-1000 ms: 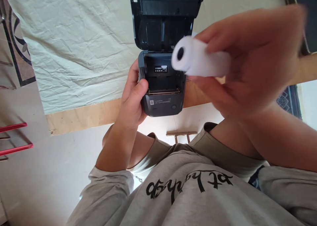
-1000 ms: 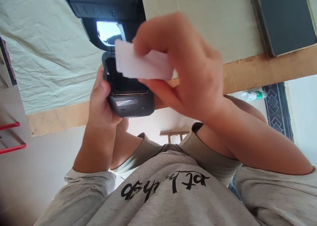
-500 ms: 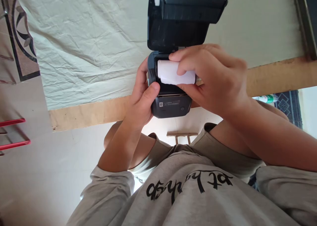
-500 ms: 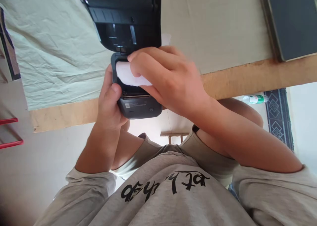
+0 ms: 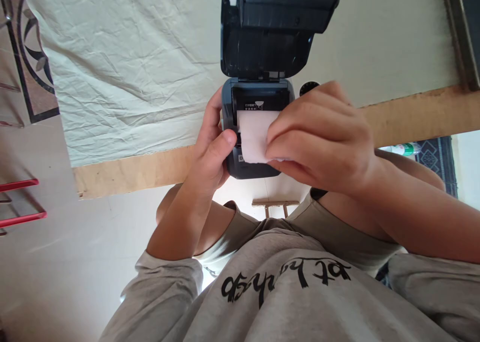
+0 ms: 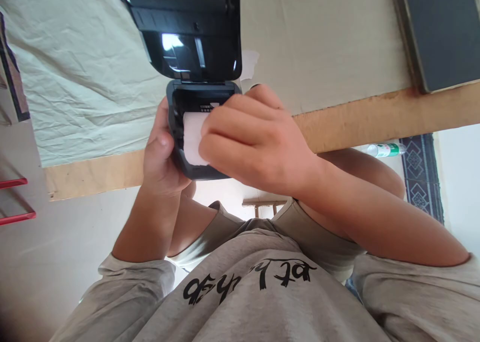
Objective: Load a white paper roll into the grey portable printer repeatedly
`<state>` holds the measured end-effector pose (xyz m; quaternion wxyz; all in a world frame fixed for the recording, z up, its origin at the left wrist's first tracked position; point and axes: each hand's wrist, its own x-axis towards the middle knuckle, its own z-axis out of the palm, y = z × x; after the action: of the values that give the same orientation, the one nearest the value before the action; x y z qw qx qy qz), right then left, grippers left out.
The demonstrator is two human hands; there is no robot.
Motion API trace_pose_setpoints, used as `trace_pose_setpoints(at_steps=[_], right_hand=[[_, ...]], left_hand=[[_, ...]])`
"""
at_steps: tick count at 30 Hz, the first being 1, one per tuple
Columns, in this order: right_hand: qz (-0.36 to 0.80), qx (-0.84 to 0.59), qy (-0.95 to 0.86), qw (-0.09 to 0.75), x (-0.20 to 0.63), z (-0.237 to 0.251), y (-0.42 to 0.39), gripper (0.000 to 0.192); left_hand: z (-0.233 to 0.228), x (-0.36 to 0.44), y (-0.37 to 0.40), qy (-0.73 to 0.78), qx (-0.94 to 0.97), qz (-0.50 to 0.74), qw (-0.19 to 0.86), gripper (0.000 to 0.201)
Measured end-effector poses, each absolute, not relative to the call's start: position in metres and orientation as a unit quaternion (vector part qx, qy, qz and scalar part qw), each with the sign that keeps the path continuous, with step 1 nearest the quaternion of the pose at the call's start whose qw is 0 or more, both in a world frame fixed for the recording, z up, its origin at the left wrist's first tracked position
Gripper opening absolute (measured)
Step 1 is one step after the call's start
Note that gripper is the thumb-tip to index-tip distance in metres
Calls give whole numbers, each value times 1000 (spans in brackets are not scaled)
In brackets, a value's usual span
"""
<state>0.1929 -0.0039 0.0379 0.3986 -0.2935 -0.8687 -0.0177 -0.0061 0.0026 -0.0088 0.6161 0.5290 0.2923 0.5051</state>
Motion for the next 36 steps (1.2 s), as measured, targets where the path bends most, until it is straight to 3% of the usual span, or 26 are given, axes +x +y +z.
trace_pose_setpoints(at_steps=[3, 8, 11, 16, 18, 20, 24, 26, 32, 36], right_hand=[[-12, -292, -874, 387, 192, 32, -7, 10], [23, -282, -868, 408, 199, 34, -8, 21], [15, -346, -819, 457, 209, 42, -2, 11], [47, -350, -812, 464, 220, 43, 19, 50], [65, -342, -811, 470, 221, 40, 22, 54], [60, -345, -804, 480, 221, 38, 21, 50], [12, -351, -801, 484, 219, 36, 12, 15], [22, -371, -810, 453, 218, 35, 9, 8], [62, -415, -813, 403, 217, 36, 4, 18], [89, -433, -813, 378, 213, 40, -1, 26]], left_hand=[[-7, -5, 0, 330, 500, 484, 638, 58], [-21, -6, 2, 358, 511, 504, 597, 87], [-25, -8, 2, 351, 524, 506, 589, 90], [-21, -9, 2, 353, 544, 494, 580, 89], [-20, -9, 2, 349, 544, 492, 583, 88], [-21, -9, 2, 347, 542, 493, 585, 87], [-22, -10, 0, 333, 538, 501, 591, 81], [-21, -10, -1, 326, 536, 502, 596, 82], [-20, -10, 3, 314, 536, 503, 601, 85], [-17, -8, 1, 280, 536, 519, 604, 61]])
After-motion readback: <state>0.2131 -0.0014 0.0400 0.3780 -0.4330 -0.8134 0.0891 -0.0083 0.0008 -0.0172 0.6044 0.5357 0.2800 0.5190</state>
